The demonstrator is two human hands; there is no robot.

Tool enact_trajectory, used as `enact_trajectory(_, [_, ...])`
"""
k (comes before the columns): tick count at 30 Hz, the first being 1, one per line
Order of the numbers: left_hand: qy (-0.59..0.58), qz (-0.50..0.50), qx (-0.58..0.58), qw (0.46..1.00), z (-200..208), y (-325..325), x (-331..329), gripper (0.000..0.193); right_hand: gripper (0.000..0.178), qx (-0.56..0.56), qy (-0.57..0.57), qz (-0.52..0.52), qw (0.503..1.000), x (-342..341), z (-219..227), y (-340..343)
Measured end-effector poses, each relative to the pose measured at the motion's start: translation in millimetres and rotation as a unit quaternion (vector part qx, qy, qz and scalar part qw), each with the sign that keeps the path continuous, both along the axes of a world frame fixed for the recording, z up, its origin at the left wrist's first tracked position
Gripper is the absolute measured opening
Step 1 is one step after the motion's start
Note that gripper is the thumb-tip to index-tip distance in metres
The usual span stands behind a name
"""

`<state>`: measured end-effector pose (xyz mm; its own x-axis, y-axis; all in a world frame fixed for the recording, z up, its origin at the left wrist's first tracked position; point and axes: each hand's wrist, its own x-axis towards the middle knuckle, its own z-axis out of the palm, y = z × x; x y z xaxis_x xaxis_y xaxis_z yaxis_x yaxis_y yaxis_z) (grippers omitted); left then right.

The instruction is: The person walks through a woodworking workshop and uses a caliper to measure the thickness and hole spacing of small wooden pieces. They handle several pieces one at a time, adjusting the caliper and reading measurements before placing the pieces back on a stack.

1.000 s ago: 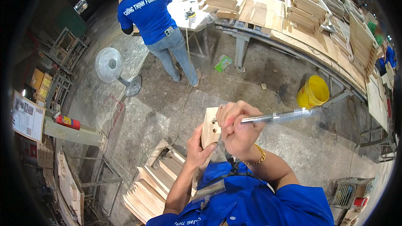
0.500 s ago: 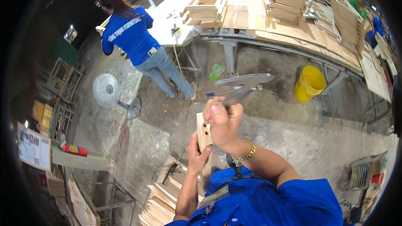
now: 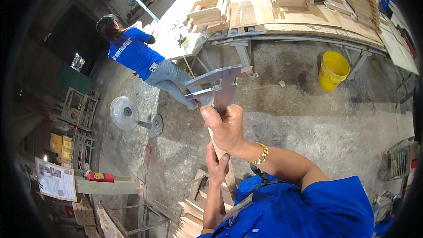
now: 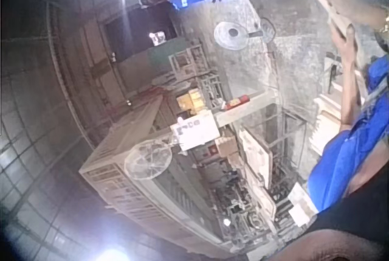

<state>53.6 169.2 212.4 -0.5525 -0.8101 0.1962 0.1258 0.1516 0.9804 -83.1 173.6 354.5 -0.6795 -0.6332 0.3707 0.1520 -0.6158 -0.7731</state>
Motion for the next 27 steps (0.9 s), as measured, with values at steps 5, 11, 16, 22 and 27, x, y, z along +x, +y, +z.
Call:
enact_trajectory(5, [-0.001,0.007,0.004,1.000,0.1,2.4,0.4,0.068,0.045,-0.006,-0.002,-0.006,1.000,0.6,-0.8,-1.2])
enact_trajectory(11, [-0.012,0.013,-0.006,1.000,4.2,3.1,-1.0,0.070,0.045,-0.007,0.010,-0.006,1.000,-1.1,-1.7,-2.2])
enact_trajectory(16, [0.002,0.015,-0.005,1.000,8.2,4.1,-3.2,0.068,0.045,-0.004,0.003,-0.009,1.000,-0.4,0.4,-2.4])
enact_trajectory(22, [-0.006,0.003,0.016,1.000,4.2,0.8,-0.7,0.066,0.043,-0.004,-0.013,0.004,1.000,-1.1,-1.9,-4.9])
enact_trajectory(27, [-0.022,0.017,0.001,1.000,-8.6,-3.3,-0.2,0.067,0.038,-0.007,-0.037,-0.004,0.999,-1.9,-7.0,-6.1])
